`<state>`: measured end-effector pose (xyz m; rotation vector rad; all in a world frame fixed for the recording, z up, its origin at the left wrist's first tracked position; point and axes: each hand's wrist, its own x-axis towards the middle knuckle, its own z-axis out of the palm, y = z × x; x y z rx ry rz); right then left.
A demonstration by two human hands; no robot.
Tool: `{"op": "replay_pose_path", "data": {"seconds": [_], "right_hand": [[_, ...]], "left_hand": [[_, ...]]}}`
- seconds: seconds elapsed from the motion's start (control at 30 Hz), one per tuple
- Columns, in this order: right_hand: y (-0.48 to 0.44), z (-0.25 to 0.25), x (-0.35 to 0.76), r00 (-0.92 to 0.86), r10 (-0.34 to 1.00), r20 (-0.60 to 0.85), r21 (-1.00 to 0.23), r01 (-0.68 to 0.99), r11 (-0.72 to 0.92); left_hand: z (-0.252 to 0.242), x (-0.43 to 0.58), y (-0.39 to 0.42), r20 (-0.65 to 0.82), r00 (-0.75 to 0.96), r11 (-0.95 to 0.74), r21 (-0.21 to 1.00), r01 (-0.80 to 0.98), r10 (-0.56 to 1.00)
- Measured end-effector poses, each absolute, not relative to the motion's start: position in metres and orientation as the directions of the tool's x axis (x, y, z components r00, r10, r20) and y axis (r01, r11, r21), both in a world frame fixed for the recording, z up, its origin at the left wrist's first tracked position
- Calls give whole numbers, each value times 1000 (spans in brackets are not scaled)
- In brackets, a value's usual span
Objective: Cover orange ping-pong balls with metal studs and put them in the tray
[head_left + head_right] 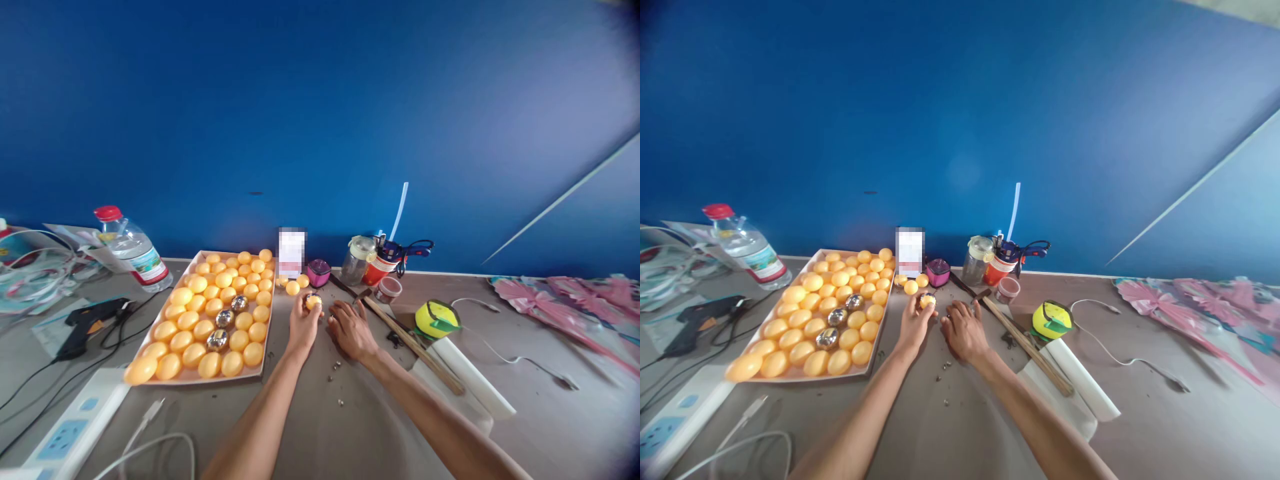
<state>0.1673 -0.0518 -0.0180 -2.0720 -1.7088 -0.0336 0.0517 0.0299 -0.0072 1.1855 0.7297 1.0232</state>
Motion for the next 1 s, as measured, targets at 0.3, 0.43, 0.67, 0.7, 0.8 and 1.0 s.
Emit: {"op": "replay_pose_path", "data": {"seconds": [0.3,0.43,0.67,0.7,0.8,1.0], "right_hand": [[-107,-12,157,108,928,356,-436,898,63],[-95,-22,168,262,889,375,-422,902,-88],[-98,-32,143,203,945,256,-349,931,-106],[-101,-30,137,190,953,236,-345,933,-100],[-107,-24,122,152,974,168,-317,944,-93],[-92,-16,117,174,979,102,-305,943,-136]], "left_hand": [[-9,52,31,42,390,50,974,-223,920],[-10,52,31,54,394,42,972,-231,918],[-11,52,31,58,384,38,970,-238,922],[-12,53,31,59,383,37,970,-239,922],[-13,54,31,52,387,54,965,-257,921],[-10,53,31,59,378,46,964,-263,924]]}}
